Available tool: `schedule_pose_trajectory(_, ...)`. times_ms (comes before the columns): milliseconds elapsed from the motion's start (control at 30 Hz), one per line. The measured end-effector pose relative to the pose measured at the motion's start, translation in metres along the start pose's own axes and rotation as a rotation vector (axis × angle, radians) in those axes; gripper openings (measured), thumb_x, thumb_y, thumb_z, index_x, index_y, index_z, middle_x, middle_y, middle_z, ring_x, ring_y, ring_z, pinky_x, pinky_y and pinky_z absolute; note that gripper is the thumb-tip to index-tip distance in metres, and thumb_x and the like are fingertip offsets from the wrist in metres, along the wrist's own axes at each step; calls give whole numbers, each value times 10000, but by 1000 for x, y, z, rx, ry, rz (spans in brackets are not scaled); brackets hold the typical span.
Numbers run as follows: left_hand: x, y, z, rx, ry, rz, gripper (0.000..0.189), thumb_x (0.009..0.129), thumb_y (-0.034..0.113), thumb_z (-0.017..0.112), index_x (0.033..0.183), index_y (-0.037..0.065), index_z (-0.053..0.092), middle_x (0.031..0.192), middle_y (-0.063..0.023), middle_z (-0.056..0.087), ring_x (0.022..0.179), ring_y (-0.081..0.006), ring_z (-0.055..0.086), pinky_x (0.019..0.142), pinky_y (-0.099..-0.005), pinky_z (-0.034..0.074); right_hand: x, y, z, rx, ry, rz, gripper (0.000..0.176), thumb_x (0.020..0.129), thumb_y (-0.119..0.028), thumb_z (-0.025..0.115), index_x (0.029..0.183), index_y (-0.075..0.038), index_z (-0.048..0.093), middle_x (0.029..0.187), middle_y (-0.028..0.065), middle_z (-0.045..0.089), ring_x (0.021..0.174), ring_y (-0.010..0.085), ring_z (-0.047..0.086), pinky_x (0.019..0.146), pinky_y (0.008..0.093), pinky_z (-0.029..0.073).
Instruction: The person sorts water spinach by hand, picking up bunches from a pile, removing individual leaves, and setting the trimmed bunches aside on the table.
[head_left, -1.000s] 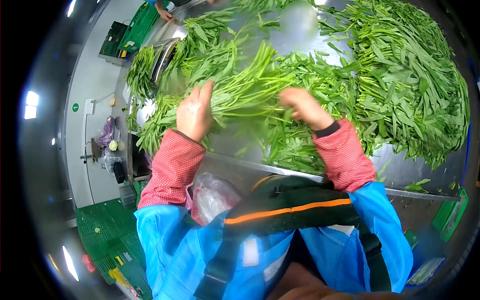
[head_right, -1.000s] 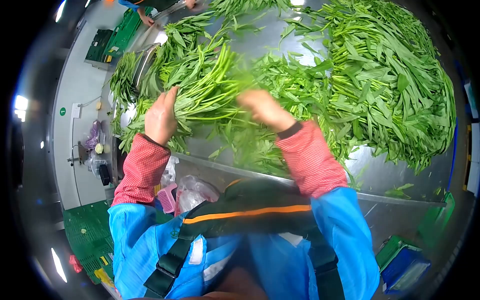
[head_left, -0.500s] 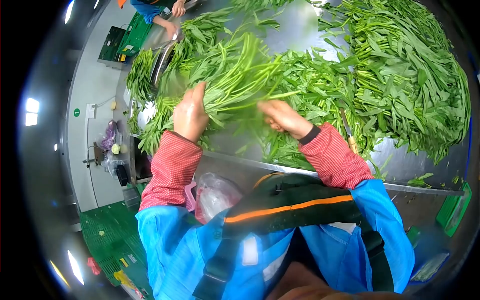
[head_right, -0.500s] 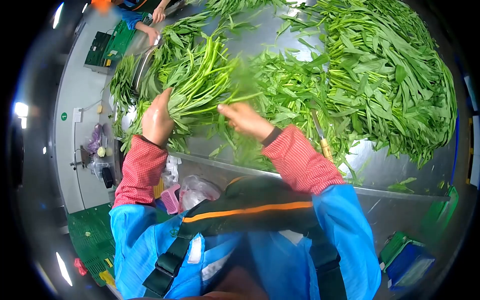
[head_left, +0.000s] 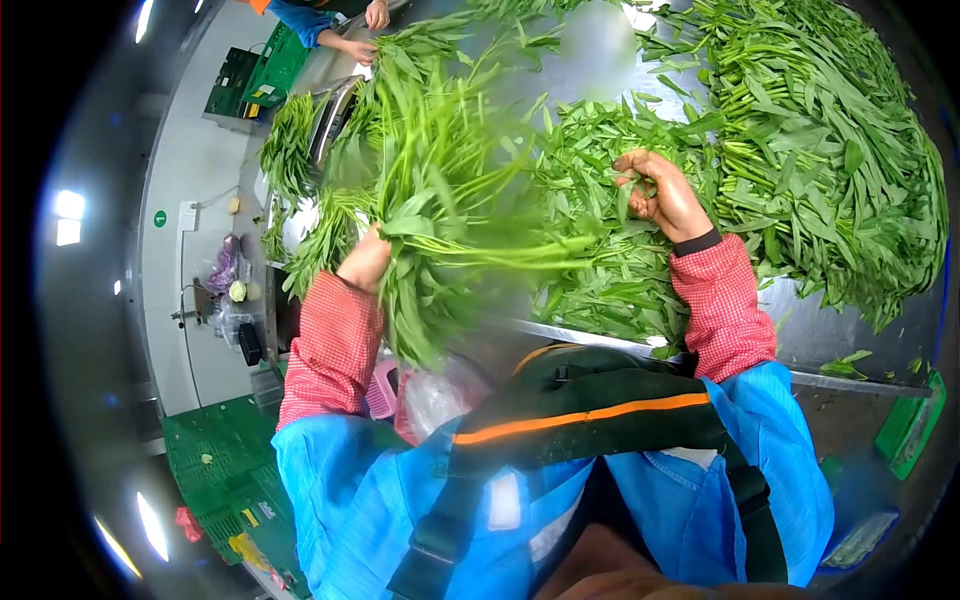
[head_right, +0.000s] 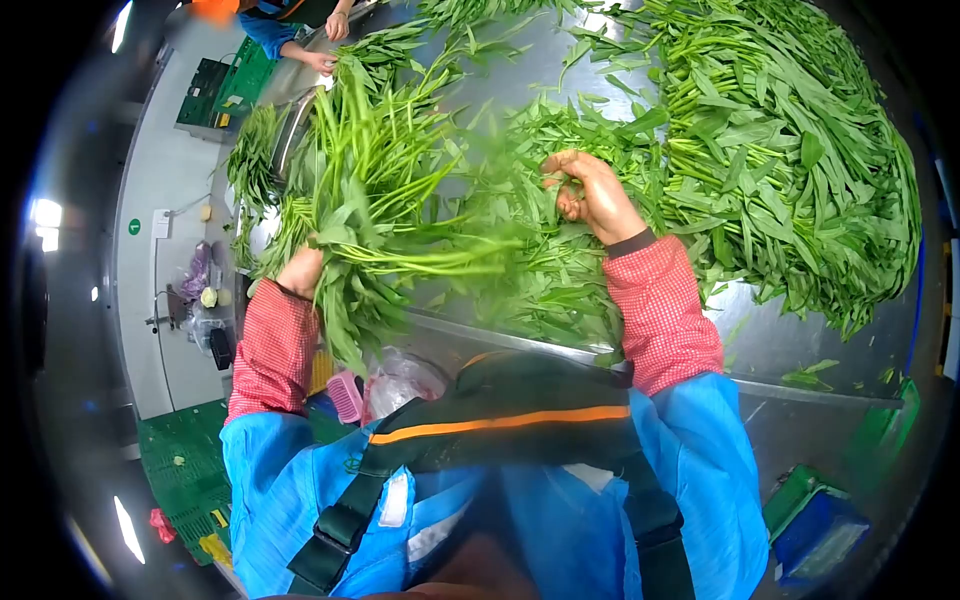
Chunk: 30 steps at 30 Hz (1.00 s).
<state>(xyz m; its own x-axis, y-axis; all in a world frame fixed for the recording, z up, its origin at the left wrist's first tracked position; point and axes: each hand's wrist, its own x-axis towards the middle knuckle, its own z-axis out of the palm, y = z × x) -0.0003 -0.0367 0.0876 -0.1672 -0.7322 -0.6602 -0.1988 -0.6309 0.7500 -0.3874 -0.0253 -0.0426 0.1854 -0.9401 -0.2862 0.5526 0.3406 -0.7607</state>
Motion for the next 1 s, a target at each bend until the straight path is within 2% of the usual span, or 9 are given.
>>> schedule_pose_trajectory(167,1,-57,-28,-141,-154,-264,352,920,257,533,1193,38,572,1078,-92,649,910,-212,647,782,-370,553,4,11,-18,13,4,5,217,955,-172,403,1008,-57,580,850,34,574,513,54,436,439,168,367)
schedule_pose_trajectory(300,0,-109,-31,-151,-336,-38,252,935,261,527,1038,33,564,977,-78,626,957,-190,633,822,-371,536,2,11,-17,-3,68,23,200,939,-166,434,1000,-49,584,868,53,571,497,58,425,426,169,350)
schedule_pose_trajectory(400,-1,-136,-33,-24,-233,83,217,906,225,537,976,31,607,911,-90,658,841,-217,659,754,-367,553,2,12,-13,-70,32,36,205,951,-183,439,994,-45,584,875,39,586,498,58,458,418,173,355)
schedule_pose_trajectory(500,0,-148,-42,-343,-151,-272,334,808,221,540,1032,-14,619,915,-152,674,756,-270,664,703,-401,557,4,13,-5,-178,-26,-48,238,972,-235,450,997,-39,582,888,32,600,499,52,475,416,177,360)
schedule_pose_trajectory(633,-9,-162,-22,-741,-412,-305,495,789,259,497,1182,-35,560,1016,-211,653,928,-371,640,829,-484,514,-7,-1,25,-439,-53,-136,410,997,-389,419,1141,-19,522,959,58,595,523,48,492,427,168,382)
schedule_pose_trajectory(700,-12,-163,0,-837,-503,-142,478,780,242,505,1181,-13,549,986,-179,632,857,-333,612,791,-454,495,-14,-1,42,-607,-120,-181,495,979,-429,442,1322,-75,402,995,103,598,590,102,549,499,230,451)
schedule_pose_trajectory(833,-16,-141,55,-869,-512,-23,310,804,195,565,1088,71,560,832,-26,526,636,-162,491,651,-310,414,-32,-2,96,-1176,-36,-295,739,834,-559,597,1355,-85,372,915,181,656,762,301,663,671,404,523)
schedule_pose_trajectory(967,-12,-144,64,-908,-658,-52,291,819,191,608,1084,82,558,816,-15,494,672,-150,487,649,-310,413,-11,22,94,-987,-4,-467,446,850,-300,650,1229,-98,528,801,157,660,723,309,655,676,372,524)
schedule_pose_trajectory(1000,-10,-147,66,-923,-705,-48,300,810,184,616,1086,83,557,825,-17,495,674,-150,483,647,-310,411,-7,25,90,-868,-18,-532,314,840,-134,644,1139,-42,615,1021,150,675,855,258,667,773,313,517)
